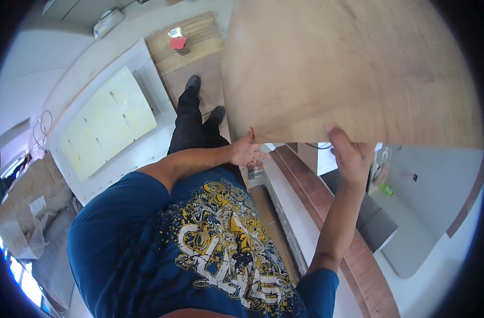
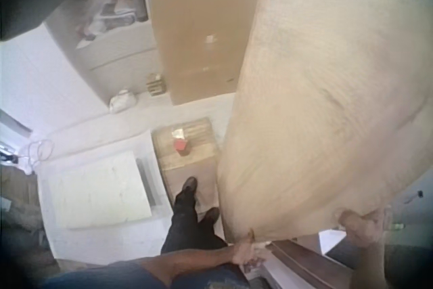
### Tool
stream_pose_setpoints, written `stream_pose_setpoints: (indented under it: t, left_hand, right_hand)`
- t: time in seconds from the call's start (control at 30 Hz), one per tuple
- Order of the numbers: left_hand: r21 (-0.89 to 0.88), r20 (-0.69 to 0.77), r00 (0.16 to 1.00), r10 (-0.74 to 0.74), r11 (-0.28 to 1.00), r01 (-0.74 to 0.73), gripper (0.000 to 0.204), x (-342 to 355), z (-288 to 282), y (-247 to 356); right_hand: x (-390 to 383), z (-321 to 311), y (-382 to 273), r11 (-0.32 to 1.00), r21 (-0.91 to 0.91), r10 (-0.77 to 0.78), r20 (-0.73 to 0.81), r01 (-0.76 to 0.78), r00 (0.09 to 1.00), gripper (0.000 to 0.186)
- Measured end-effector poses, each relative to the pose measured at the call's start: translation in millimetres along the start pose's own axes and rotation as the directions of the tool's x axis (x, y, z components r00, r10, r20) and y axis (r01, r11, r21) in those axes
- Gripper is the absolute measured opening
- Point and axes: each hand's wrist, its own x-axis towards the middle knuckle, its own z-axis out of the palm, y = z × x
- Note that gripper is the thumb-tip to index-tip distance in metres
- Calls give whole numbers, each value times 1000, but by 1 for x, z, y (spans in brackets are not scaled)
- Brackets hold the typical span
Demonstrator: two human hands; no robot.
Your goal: The person positions a large curved wooden panel on a workbench, then uses a hand saw to cut along a marked line. After completing the cut, the person lifts the separated piece and places it aside.
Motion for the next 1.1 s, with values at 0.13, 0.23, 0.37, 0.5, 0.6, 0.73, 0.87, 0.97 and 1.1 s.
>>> stream_pose_setpoints:
  t: [0.13,0.23,0.37,0.5,0.6,0.73,0.87,0.97,1.1]
  left_hand:
    - [75,-28,990,-135,988,137,117,0,2,27]
    - [520,-256,940,-223,788,329,98,-25,12,76]
    - [947,-178,975,132,293,134,48,-138,93,184]
    - [916,387,704,596,-161,-367,50,-292,264,281]
    - [452,885,230,405,-865,-216,50,-376,413,311]
    - [-234,904,395,-162,-962,140,47,-397,550,300]
    - [-428,658,752,-48,-845,320,45,-347,570,303]
    - [-525,637,767,-84,-776,351,49,-325,561,318]
    - [-621,607,772,-185,-717,316,51,-306,576,321]
  right_hand:
    - [20,0,-8,999,-33,-15,64,17,998,41]
    - [41,10,-26,999,-39,-27,119,31,993,34]
    - [92,22,-15,956,-84,-248,281,281,927,38]
    - [96,53,-34,906,-153,-357,223,395,907,62]
    - [108,73,-42,916,-157,-323,254,368,912,71]
    - [122,92,-46,914,-83,-372,213,396,903,70]
    - [131,91,-46,909,-125,-378,151,397,914,66]
    - [133,85,-40,928,-162,-319,121,336,940,63]
    - [136,71,-40,968,-132,-183,223,215,958,59]
